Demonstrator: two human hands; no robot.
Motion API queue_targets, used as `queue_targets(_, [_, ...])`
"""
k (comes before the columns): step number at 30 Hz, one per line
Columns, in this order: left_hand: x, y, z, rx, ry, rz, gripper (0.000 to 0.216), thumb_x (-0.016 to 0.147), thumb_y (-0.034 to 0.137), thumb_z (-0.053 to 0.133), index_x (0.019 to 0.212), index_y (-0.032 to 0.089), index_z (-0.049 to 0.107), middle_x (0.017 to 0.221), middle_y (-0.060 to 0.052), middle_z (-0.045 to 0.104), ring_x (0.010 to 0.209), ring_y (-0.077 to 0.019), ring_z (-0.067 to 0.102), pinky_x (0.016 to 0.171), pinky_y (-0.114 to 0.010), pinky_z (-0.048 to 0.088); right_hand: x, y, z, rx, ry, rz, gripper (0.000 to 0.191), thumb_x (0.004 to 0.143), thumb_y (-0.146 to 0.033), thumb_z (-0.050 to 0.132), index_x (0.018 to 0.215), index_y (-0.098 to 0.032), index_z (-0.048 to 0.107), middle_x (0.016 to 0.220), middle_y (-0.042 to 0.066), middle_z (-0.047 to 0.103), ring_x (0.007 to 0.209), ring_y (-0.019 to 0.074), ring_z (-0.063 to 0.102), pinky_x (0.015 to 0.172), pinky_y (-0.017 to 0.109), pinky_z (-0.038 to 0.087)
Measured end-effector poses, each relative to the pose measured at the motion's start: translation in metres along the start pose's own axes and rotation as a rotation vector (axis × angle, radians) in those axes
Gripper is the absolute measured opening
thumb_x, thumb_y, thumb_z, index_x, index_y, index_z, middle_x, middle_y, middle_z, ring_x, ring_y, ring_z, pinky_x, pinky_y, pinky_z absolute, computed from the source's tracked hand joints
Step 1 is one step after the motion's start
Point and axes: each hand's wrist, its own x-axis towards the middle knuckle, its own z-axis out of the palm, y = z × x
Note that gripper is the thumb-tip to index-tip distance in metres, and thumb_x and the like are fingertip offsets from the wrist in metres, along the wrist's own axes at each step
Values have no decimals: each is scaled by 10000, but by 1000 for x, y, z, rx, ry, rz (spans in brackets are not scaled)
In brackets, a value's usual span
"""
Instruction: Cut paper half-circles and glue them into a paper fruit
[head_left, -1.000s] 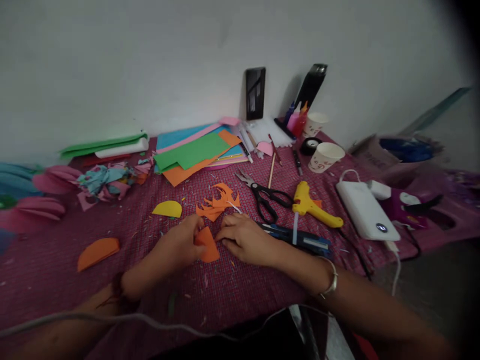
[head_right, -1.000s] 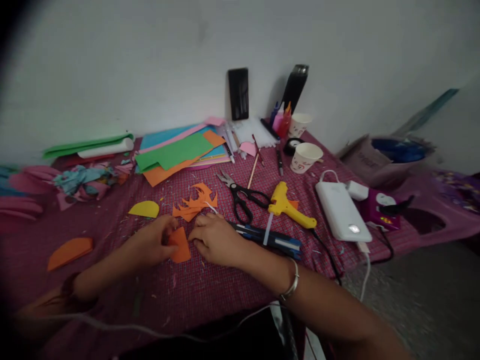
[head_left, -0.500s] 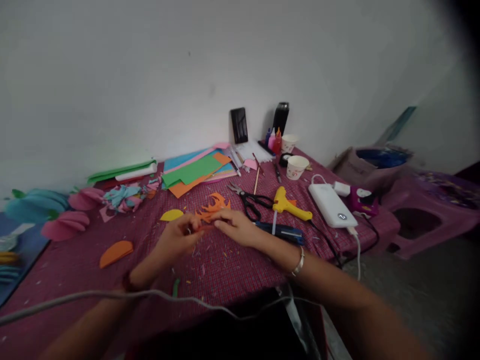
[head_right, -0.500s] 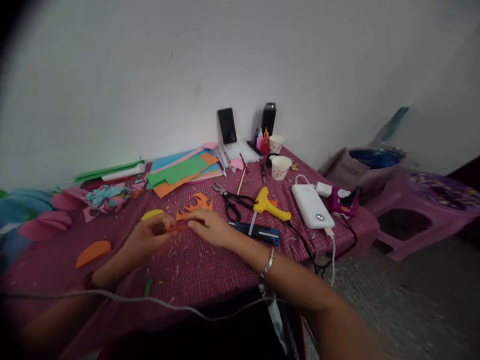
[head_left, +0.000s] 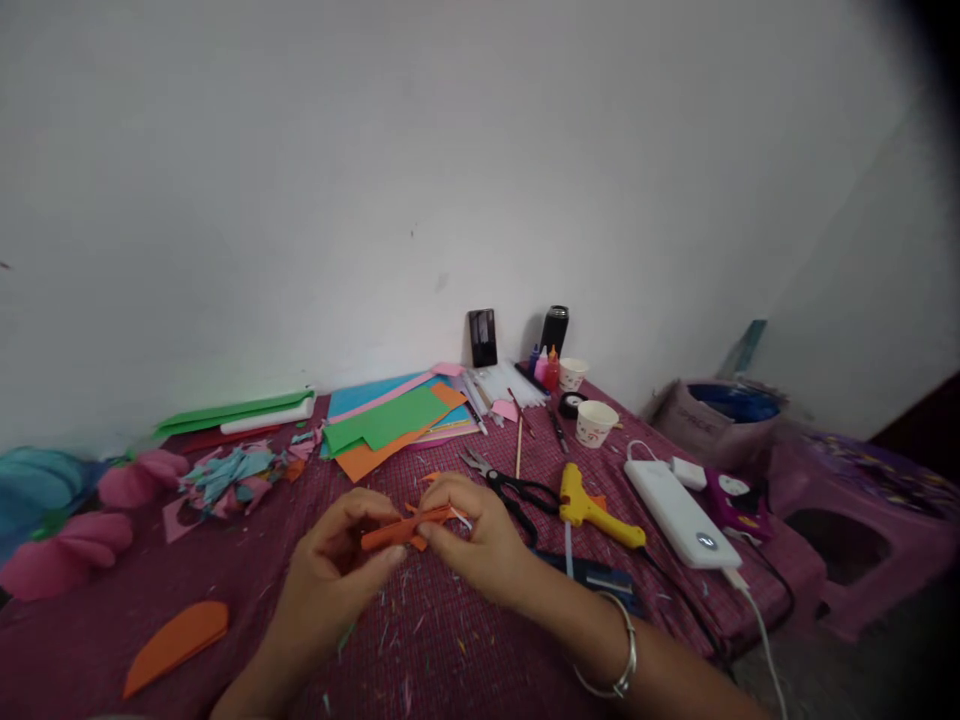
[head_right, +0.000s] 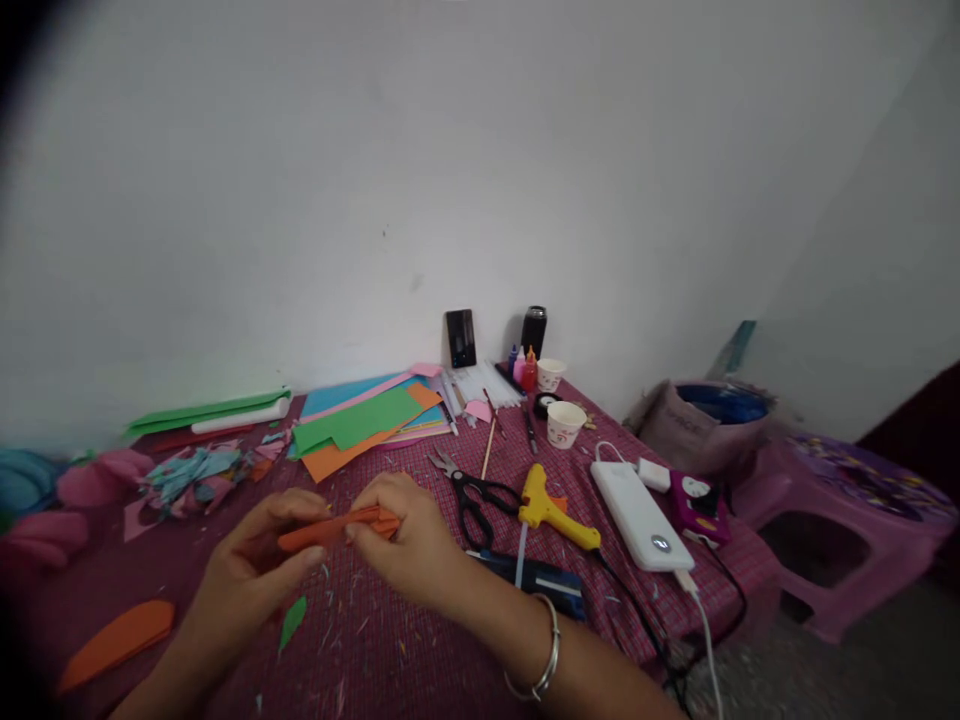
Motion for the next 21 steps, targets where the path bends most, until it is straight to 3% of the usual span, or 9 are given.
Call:
queue_targets(2, [3, -2, -6, 78, -36, 28, 160, 710, 107, 647, 810, 229, 677, 777, -1, 666, 718, -147, 634, 627, -226, 502, 0, 4, 2, -25, -19, 13, 114, 803, -127, 579, 719, -204, 581, 709, -8, 623, 711, 159, 567, 789, 340, 450])
queue_targets(7, [10, -6, -13, 202, -122, 59, 128, 791, 189, 608, 707, 219, 700, 657, 2, 653, 601, -132, 600, 529, -207, 461, -2, 10, 1, -41, -28, 5, 84, 825, -174, 558, 751, -199, 589, 725, 5, 606, 715, 161, 562, 708, 308, 446])
queue_targets(13, [17, -15, -5, 104, -141, -221, 191, 804, 345, 609, 685, 214, 680, 635, 10, 627, 494, -125, 553, 426, -207, 435, -3, 10, -4, -155, -47, -39, 132, 889, -205, 506, 850, -187, 631, 749, 24, 645, 732, 162, 574, 723, 312, 431])
queue_targets(16, [16, -21, -2, 75, -112, -285, 202, 787, 360, 620, 659, 212, 671, 609, 6, 617, 552, -148, 579, 475, -220, 464, -4, 11, -5, -185, -28, -51, 124, 886, -198, 520, 889, -186, 643, 777, 30, 671, 761, 165, 590, 727, 311, 431])
queue_targets(21, [14, -22, 1, 64, -118, -234, 71, 731, 264, 636, 718, 218, 690, 662, 3, 672, 602, -156, 615, 550, -243, 496, -6, 13, -4, -166, 22, -15, 181, 898, -206, 494, 780, -194, 631, 709, 14, 666, 694, 158, 588, 707, 315, 424])
